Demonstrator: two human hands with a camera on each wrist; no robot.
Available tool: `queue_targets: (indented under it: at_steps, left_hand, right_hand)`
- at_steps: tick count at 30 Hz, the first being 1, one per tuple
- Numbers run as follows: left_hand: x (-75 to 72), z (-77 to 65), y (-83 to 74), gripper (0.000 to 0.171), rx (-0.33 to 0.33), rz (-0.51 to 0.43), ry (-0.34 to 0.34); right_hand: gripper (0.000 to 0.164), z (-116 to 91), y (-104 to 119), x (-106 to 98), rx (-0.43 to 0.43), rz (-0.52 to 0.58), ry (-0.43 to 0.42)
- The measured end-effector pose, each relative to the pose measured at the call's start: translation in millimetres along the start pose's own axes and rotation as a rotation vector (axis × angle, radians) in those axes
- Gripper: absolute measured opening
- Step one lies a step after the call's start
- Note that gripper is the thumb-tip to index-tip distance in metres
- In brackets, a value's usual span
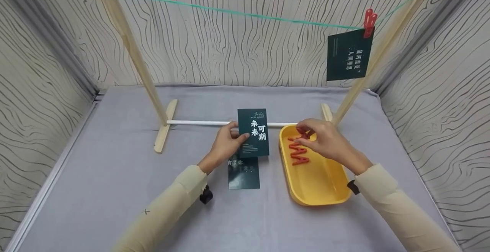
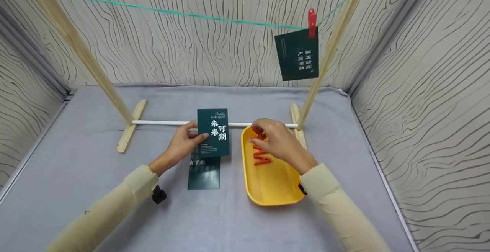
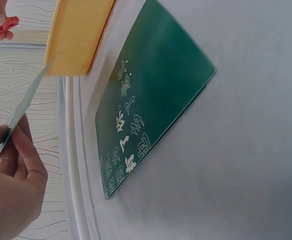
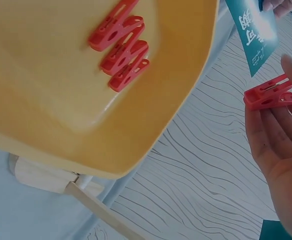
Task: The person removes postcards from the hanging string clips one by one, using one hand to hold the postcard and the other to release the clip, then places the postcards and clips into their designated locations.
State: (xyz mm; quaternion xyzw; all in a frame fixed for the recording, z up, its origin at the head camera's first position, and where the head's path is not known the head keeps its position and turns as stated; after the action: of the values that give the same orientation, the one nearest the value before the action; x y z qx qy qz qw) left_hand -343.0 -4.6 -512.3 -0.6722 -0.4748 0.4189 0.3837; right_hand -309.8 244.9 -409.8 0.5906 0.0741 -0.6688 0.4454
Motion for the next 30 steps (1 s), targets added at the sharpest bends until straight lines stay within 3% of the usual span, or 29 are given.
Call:
queue_targets:
  at_steps: [7, 18, 23, 30]
  left_hand:
    - [3.7, -2.0, 6.3, 0.033, -0.007, 0.034, 0.005]
    - [1.1, -2.9, 17.8, 0.033, -0.019, -0.007, 0.018]
    - [1.0, -3.8, 19.9, 0.033, -0.014, -0.030, 0.025]
    - [4.1, -4.7, 20.2, 0.037, -0.020, -0.022, 0.030]
  right_hand:
    - [0.035, -8.0, -4.1, 15.7, 0.040, 0.031, 0.070]
    - [0.031, -12.3, -6.5, 27.9, 0.055, 0.056, 0.110]
    - [0.037, -14.1, -8.2, 36.3, 0.082, 0.062, 0.138]
    - [0.036, -13.7, -5.3, 42.5, 0.051, 0.043, 0.148]
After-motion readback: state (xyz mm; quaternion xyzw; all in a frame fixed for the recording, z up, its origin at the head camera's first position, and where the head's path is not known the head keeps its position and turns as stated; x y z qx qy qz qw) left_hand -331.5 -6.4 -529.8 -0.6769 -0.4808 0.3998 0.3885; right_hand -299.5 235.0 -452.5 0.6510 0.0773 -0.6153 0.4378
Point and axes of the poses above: each hand's wrist, its own z-axis towards the middle knuckle, its own x-axis out of the palm, y = z × x, the point moved 9 cm from there along z, towards the middle knuckle, and after that the axes turned 14 degrees about -x, right-handed, at the moved point
